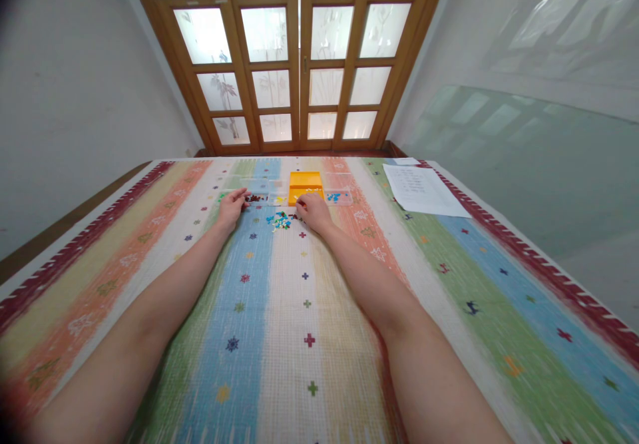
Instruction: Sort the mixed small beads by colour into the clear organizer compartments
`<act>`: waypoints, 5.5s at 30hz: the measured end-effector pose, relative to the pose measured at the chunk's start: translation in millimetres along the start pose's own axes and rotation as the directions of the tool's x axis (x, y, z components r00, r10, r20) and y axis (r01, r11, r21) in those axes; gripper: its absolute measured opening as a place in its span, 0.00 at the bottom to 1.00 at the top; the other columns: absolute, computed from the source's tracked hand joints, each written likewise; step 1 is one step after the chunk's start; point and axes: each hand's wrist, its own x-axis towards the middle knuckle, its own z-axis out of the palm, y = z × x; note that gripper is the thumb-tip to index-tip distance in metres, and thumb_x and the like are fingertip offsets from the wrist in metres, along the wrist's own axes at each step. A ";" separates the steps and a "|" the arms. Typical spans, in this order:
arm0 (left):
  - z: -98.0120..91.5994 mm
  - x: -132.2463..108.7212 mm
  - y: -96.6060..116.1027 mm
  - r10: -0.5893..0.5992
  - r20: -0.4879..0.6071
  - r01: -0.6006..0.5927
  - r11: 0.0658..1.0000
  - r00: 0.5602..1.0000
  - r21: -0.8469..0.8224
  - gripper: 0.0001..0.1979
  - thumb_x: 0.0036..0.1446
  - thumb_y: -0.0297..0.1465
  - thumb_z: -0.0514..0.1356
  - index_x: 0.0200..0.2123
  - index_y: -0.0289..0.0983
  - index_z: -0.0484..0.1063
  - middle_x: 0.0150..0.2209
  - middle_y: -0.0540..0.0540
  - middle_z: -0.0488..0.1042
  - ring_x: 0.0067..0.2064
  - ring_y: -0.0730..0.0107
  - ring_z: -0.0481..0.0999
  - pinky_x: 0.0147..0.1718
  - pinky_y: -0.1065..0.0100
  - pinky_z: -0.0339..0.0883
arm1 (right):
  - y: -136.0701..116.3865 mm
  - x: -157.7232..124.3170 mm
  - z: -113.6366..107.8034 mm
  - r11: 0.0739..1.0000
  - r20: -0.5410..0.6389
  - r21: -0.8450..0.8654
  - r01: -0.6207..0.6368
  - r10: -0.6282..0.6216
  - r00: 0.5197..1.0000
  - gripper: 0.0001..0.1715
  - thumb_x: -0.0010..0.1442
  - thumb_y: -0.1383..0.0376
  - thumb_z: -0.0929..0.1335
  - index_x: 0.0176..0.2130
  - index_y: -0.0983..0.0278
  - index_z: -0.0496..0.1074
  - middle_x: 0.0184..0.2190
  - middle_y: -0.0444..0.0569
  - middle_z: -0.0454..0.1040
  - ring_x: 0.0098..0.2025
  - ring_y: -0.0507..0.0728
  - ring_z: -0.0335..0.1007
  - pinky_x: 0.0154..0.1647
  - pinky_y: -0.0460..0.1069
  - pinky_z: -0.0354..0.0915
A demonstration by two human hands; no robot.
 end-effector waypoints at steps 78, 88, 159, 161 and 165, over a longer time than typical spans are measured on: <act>5.3 -28.4 18.5 0.239 0.464 -0.492 0.665 0.853 0.562 0.14 0.64 0.30 0.55 0.46 0.40 0.81 0.45 0.45 0.82 0.46 0.61 0.79 0.49 0.63 0.70 | -55.5 -9.1 3.4 0.887 0.297 0.128 0.444 -0.461 0.836 0.06 0.65 0.68 0.69 0.40 0.61 0.79 0.44 0.53 0.75 0.48 0.60 0.67 0.53 0.54 0.62; 6.9 -28.3 16.6 0.252 0.609 -0.605 0.629 0.753 0.488 0.14 0.63 0.31 0.56 0.44 0.39 0.81 0.41 0.45 0.79 0.41 0.64 0.76 0.47 0.64 0.69 | -30.2 -2.1 0.0 0.973 0.072 0.161 0.165 -0.178 0.981 0.05 0.62 0.68 0.67 0.38 0.63 0.74 0.35 0.49 0.75 0.39 0.57 0.67 0.43 0.50 0.61; 9.6 -27.8 13.9 0.248 0.617 -0.602 0.647 0.747 0.468 0.12 0.62 0.28 0.56 0.40 0.39 0.80 0.42 0.45 0.78 0.46 0.62 0.76 0.51 0.62 0.70 | 51.0 5.9 -26.5 0.964 -0.344 -0.105 -0.245 0.196 0.918 0.10 0.66 0.64 0.66 0.39 0.62 0.78 0.42 0.56 0.77 0.49 0.65 0.67 0.56 0.60 0.60; 9.6 -27.7 13.7 0.247 0.620 -0.604 0.645 0.745 0.468 0.12 0.62 0.28 0.56 0.39 0.39 0.80 0.42 0.45 0.78 0.46 0.62 0.76 0.51 0.61 0.70 | 65.1 5.7 -28.9 0.934 -0.371 -0.122 -0.336 0.271 0.888 0.11 0.65 0.64 0.65 0.38 0.63 0.78 0.44 0.57 0.77 0.49 0.65 0.67 0.56 0.60 0.59; 9.4 -28.3 14.3 0.245 0.618 -0.603 0.641 0.747 0.474 0.12 0.62 0.28 0.56 0.40 0.38 0.80 0.42 0.45 0.78 0.45 0.62 0.76 0.50 0.61 0.70 | 75.8 4.0 -28.0 0.894 -0.380 -0.138 -0.426 0.350 0.856 0.14 0.66 0.62 0.65 0.39 0.63 0.80 0.45 0.58 0.77 0.49 0.65 0.66 0.54 0.60 0.59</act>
